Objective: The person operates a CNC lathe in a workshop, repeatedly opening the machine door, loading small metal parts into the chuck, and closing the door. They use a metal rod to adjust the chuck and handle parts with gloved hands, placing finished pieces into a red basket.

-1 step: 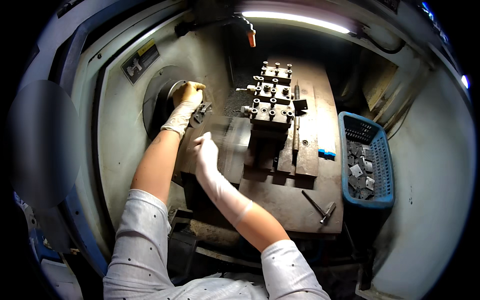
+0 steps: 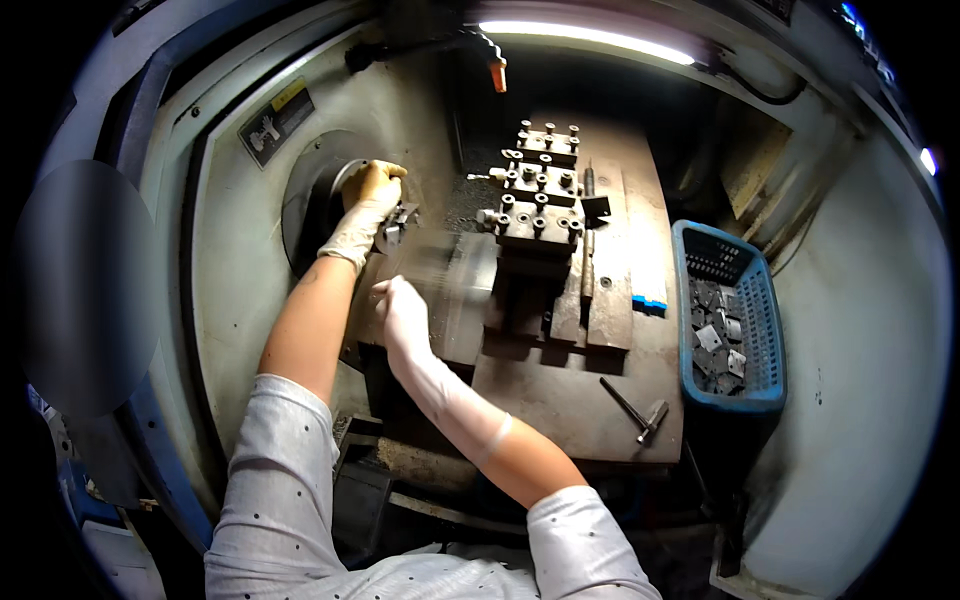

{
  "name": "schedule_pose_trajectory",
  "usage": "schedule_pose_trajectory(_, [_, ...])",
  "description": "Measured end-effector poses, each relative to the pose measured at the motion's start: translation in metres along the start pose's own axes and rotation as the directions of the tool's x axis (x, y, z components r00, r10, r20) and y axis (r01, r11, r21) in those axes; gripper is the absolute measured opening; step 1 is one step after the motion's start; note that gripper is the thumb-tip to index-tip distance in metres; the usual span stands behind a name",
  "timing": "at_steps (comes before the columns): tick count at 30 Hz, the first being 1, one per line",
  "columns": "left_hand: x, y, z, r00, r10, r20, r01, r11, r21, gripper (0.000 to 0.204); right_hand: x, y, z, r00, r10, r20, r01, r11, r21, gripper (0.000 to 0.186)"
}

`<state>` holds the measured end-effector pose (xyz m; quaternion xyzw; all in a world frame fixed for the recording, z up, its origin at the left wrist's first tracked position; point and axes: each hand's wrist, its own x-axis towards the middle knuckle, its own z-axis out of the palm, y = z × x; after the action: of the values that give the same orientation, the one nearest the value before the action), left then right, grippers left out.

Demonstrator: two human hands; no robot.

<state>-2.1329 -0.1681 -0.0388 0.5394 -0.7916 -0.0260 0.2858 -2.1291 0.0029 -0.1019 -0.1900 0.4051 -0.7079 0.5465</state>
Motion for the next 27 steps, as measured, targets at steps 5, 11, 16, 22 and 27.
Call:
schedule_pose_trajectory(5, [0.009,-0.023,0.011,0.964,0.182,-0.191,-0.176,0.983,0.047,0.017,-0.087,-0.061,-0.085,0.720,-0.399,0.569,0.610,-0.028,-0.792,0.021])
schedule_pose_trajectory(11, [-0.083,0.045,-0.025,0.754,-0.059,-0.654,-0.323,0.833,-0.448,0.022,-0.114,-0.080,-0.168,0.667,-0.250,0.701,0.504,-0.542,-0.673,0.010])
schedule_pose_trajectory(16, [-0.295,0.130,-0.123,0.807,-0.013,-0.591,-0.357,0.786,-0.505,0.068,-0.145,-0.071,-0.177,0.763,-0.289,0.578,0.428,-0.442,-0.788,0.039])
schedule_pose_trajectory(22, [-0.364,0.010,-0.304,0.448,0.176,-0.877,-0.053,0.984,0.170,0.053,-0.253,-0.077,-0.212,0.679,-0.268,0.684,0.665,-0.172,-0.727,0.037])
schedule_pose_trajectory(27, [-0.325,-0.122,-0.366,0.689,-0.143,-0.710,0.364,0.916,0.170,0.085,-0.339,-0.059,-0.234,0.662,-0.068,0.746,0.749,0.091,-0.656,0.023])
